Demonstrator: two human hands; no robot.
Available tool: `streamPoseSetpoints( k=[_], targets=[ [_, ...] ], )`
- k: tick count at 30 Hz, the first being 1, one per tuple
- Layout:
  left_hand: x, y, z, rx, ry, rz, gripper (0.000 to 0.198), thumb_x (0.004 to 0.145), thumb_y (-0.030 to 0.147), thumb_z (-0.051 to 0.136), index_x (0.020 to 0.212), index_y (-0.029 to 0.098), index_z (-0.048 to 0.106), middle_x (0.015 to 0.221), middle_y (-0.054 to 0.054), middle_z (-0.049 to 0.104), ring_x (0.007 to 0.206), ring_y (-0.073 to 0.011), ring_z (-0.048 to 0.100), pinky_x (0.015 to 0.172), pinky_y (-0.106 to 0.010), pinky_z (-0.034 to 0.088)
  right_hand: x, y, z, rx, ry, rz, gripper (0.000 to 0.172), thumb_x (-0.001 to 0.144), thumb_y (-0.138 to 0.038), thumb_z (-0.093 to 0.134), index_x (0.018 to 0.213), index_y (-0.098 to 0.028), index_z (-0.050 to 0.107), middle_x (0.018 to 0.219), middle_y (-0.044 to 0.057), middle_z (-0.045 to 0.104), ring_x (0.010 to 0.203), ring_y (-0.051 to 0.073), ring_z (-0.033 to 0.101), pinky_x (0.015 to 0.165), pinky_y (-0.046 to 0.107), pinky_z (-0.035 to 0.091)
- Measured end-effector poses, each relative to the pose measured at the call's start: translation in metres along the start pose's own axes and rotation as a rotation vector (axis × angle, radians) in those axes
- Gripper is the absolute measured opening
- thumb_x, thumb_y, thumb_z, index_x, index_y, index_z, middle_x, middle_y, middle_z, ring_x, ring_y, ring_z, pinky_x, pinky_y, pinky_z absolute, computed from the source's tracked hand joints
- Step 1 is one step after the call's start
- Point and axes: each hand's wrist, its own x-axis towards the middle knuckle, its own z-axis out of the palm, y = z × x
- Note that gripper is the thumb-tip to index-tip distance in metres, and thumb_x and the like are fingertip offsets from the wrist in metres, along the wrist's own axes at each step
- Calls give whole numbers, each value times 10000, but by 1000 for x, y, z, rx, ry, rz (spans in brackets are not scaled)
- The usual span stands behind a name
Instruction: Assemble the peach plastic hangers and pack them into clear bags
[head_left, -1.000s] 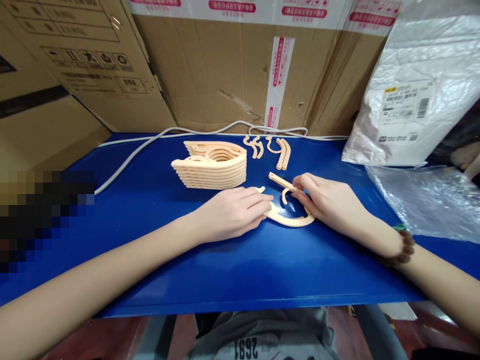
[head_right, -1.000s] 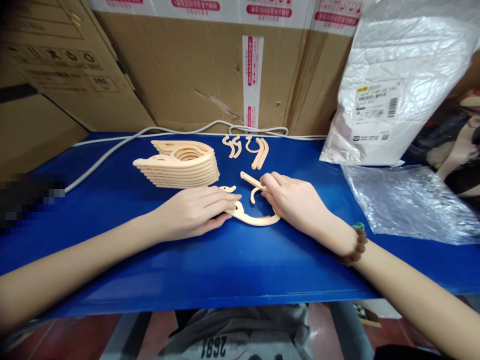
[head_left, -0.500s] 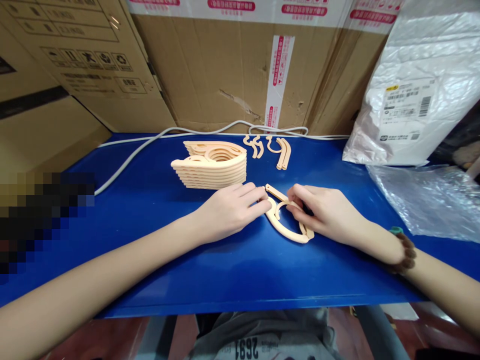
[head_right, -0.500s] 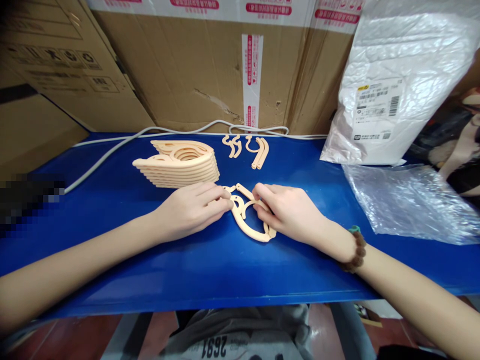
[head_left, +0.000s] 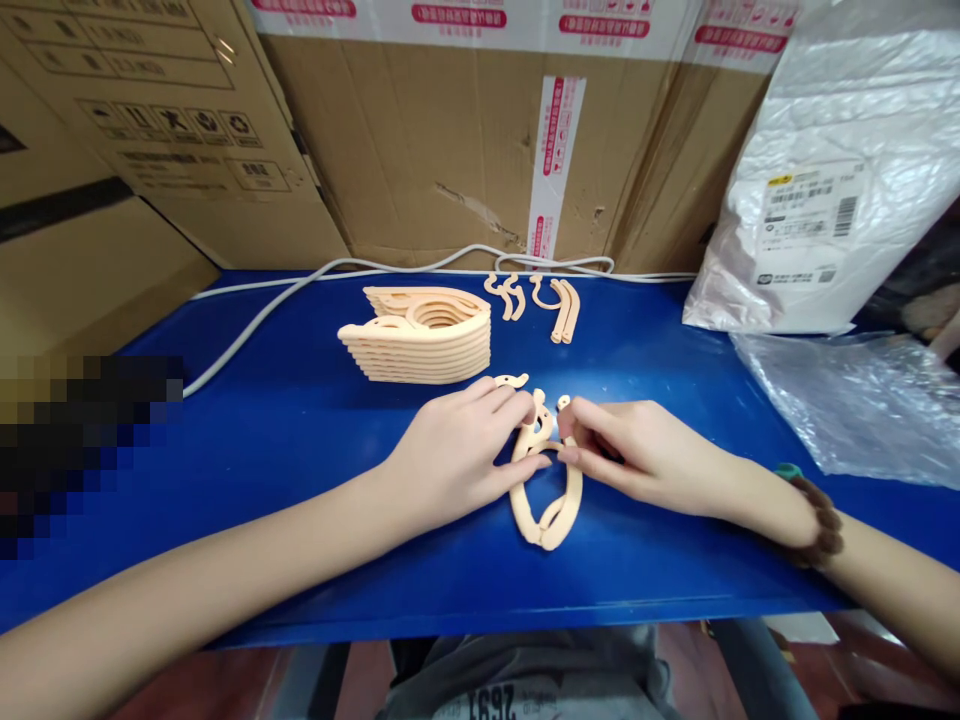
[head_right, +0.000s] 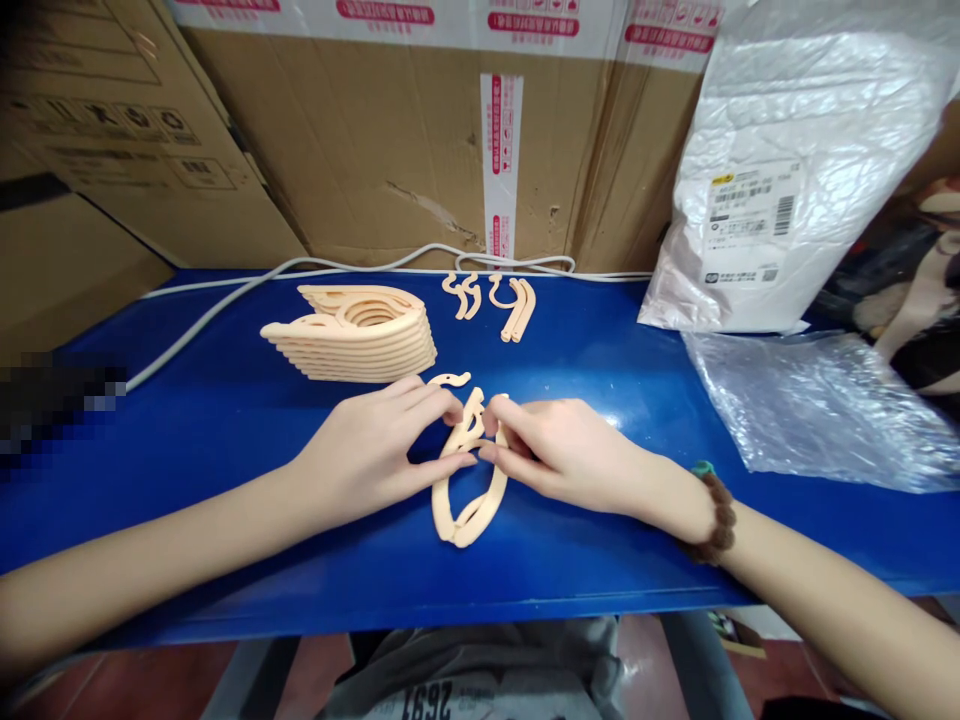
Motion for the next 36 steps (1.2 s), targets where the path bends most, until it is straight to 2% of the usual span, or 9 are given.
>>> streamPoseSetpoints(
  k=[4,7,10,16,21,26,28,33,36],
  targets=[
    [3,8,-5,-46,-125,-90,174,900,359,640,910,204,561,914,-11,683,907,-207,625,669,-284,480,13,11,-6,-82,77,61,179,1010,-349,432,970,-211,539,747,-14,647,613,134,578,586,243,376],
    [9,19,-3,11,-185,-34,128,921,313,593,910,186,581,910,-38,677,907,-233,630,698,-320,498,32,24,-8,-220,145,41,197,983,-319,492,1081,-198,612,934,39,663,789,165,627,681,264,436],
    [16,32,6,105,-173,70,89,922,218,541,931,152,599,904,-76,672,876,-244,636,757,-358,513,52,34,-6,-314,142,-40,286,956,-347,552,1189,-216,655,1076,73,630,926,201,627,749,295,471],
    [26,48,16,151,-156,119,164,980,161,444,1027,138,598,941,-95,666,925,-228,649,755,-326,512,62,36,-10,-302,110,-151,239,992,-304,477,1011,-187,684,1060,77,628,904,188,609,764,308,480],
    [31,35,5,178,-194,121,116,947,116,502,927,151,611,871,-63,673,847,-206,648,687,-304,488,35,38,-37,-57,240,-41,168,976,-324,506,1005,-200,616,989,57,668,923,203,617,823,349,482],
    [30,4,2,232,-155,72,129,928,103,525,865,163,620,801,-30,657,764,-201,627,587,-305,429,5,48,-60,354,685,202,138,875,-332,649,956,-222,629,963,44,669,880,175,615,777,315,472],
    [28,-6,3,265,-124,57,145,930,102,514,866,162,629,789,-28,659,746,-200,623,581,-303,425,-1,54,-62,526,784,273,153,852,-322,666,968,-229,628,953,51,660,863,161,605,754,296,465],
    [22,-8,5,260,-91,4,187,945,106,472,900,145,649,875,-61,686,813,-227,638,648,-328,477,-3,62,-51,720,759,321,178,856,-320,623,1014,-243,600,906,24,601,815,148,582,763,298,494],
    [19,5,1,76,-105,6,194,975,216,477,1053,135,635,1094,-108,676,1009,-263,627,815,-384,520,-2,58,-44,718,705,332,197,885,-359,587,1044,-244,596,788,-21,515,667,123,531,569,248,443]
  ],
)
